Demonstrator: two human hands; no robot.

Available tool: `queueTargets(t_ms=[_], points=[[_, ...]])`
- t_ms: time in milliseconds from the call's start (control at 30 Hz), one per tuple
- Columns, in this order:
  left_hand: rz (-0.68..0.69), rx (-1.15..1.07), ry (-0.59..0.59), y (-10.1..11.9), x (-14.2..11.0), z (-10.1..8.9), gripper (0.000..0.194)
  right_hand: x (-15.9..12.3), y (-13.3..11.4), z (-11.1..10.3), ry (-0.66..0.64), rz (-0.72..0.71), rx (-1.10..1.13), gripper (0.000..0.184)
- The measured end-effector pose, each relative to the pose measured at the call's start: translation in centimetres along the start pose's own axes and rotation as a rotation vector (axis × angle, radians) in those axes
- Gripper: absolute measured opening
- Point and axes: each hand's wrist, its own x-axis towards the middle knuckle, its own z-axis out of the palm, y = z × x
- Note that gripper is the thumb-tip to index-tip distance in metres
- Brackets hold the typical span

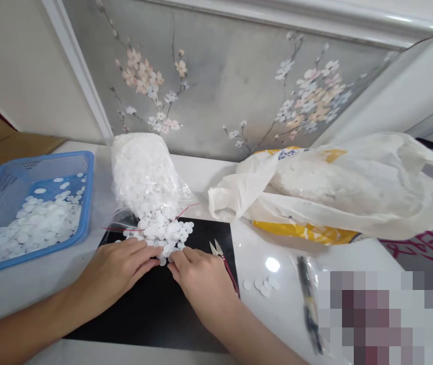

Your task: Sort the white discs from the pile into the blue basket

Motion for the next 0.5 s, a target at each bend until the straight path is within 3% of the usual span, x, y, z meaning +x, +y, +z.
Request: queueTargets(t_ms=[167,300,400,500], points=[[0.063,-0.025,0.029,-0.6,0.1,0.3,0.027,-0.2,0.2,0.4,0.044,0.018,0.048,0.021],[0.008,-0.143,0.066,-1.4,0.4,-0.6,0.020,-0.4,0.1,0.8,0.065,0.078,0.156,0.019],[-0.204,-0.366,0.053,-1.6,0.5,-1.9,0.017,-0.4,-0.4,0.2,0.031,0.141,0.274,0.016],[-0.550,-0.943,-0.101,-0.9,0.3,-2.9,0.026,0.1,-1.0,-0.8,-0.122,0.400,0.622,0.014]])
